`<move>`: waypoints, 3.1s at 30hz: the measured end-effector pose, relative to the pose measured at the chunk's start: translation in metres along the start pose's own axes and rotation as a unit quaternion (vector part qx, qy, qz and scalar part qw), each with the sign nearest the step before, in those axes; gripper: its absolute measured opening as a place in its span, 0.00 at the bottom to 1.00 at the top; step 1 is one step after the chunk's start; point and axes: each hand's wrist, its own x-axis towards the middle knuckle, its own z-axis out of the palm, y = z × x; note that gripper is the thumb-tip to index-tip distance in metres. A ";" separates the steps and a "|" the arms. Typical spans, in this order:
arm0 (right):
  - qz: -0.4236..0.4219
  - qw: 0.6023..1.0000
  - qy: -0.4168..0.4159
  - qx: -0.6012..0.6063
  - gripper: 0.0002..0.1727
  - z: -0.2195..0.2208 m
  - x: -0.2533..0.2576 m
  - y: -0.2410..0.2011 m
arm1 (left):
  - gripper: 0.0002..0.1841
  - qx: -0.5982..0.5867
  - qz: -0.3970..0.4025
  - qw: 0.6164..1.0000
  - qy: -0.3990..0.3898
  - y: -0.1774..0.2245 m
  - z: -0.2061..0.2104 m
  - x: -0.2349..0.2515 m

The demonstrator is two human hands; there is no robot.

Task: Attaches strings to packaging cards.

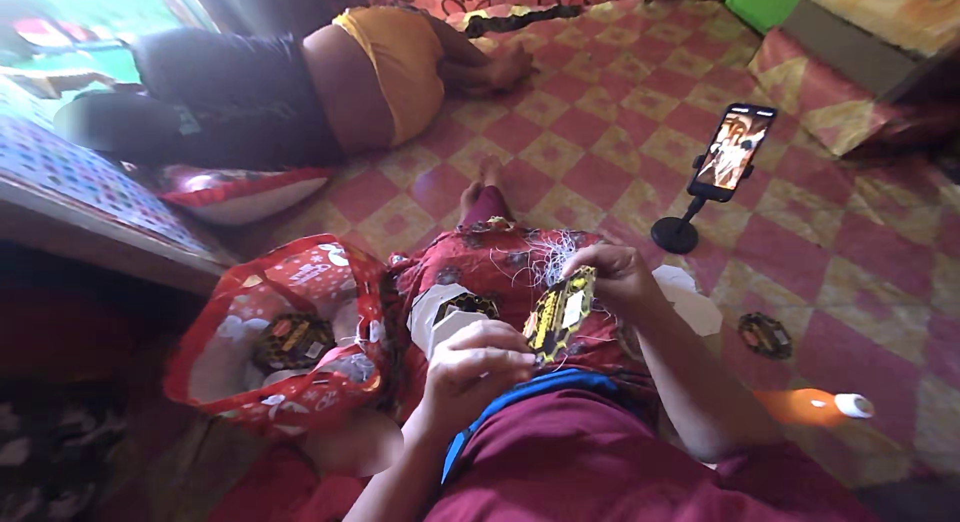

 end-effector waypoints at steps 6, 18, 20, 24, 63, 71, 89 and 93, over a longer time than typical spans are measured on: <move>-0.179 0.979 0.009 -0.098 0.04 0.003 -0.003 0.001 | 0.12 0.070 -0.008 0.997 -0.040 0.008 0.006 0.004; -0.297 0.886 -0.080 -0.346 0.11 0.020 -0.015 -0.011 | 0.10 0.214 -0.162 0.962 -0.055 0.010 0.005 0.029; -0.291 0.886 -0.080 -0.353 0.11 0.021 -0.016 -0.009 | 0.10 0.240 -0.160 0.955 -0.067 0.010 0.006 0.030; -0.158 0.928 -0.112 -0.318 0.07 0.020 -0.017 -0.010 | 0.09 0.287 -0.143 0.947 -0.026 0.002 0.020 0.023; -0.161 0.968 0.065 -0.182 0.06 0.060 -0.015 -0.006 | 0.03 0.146 -0.072 0.973 0.165 -0.008 0.023 0.015; -0.152 0.932 0.006 -0.329 0.11 0.060 -0.012 -0.016 | 0.06 0.207 -0.089 0.962 0.157 -0.002 0.017 0.018; 0.023 0.999 -0.006 -0.045 0.11 0.045 -0.015 -0.010 | 0.12 0.411 -0.059 0.904 0.100 -0.003 0.018 0.017; -0.027 0.972 0.040 -0.230 0.14 0.024 -0.020 -0.010 | 0.11 0.355 -0.114 0.927 0.047 0.013 -0.009 0.023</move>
